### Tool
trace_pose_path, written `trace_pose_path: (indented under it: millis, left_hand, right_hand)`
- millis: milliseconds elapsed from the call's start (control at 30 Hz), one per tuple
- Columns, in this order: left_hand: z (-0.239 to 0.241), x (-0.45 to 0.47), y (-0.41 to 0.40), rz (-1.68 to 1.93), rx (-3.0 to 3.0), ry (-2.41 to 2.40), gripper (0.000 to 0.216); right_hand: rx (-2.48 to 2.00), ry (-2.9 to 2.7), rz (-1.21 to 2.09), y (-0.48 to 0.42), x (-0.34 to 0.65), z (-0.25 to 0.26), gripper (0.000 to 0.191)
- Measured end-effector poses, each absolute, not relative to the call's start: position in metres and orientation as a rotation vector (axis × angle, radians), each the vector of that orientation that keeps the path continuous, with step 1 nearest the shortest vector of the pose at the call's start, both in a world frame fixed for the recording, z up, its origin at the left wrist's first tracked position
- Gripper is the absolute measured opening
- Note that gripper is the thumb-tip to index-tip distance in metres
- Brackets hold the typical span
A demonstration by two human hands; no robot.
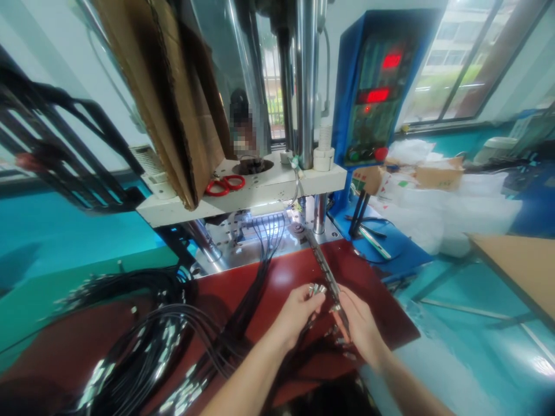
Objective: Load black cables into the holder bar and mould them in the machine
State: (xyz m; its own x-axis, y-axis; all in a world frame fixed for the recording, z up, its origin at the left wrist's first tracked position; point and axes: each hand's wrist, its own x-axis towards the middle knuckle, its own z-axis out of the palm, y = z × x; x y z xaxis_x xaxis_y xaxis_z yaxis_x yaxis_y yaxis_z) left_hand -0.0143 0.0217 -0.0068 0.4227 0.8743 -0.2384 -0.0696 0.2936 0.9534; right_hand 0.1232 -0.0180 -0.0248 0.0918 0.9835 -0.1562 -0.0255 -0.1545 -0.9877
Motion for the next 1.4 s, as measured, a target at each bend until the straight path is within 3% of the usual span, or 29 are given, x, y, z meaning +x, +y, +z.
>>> trace_pose_path:
  millis: [267,433,1067,1400]
  left_hand:
    - [-0.005,-0.009,0.022,0.604,1.189,1.041,0.03]
    - [-0.011,-0.004,0.023,0.713,1.284,1.032,0.026]
    - [-0.005,-0.004,0.037,0.526,0.994,0.941,0.01]
    - [-0.005,-0.004,0.036,0.551,0.986,0.911,0.015]
  right_hand:
    - [-1.355,-0.968,1.282,-0.018,0.124,-0.025,0.049]
    - [-1.364,-1.007,1.278,-0.017,0.124,-0.025,0.049]
    - [-1.379,-1.036,1.273,-0.017,0.126,-0.027,0.049]
    - [-1.416,-1.064,1.239,-0.017,0.126,-0.023,0.047]
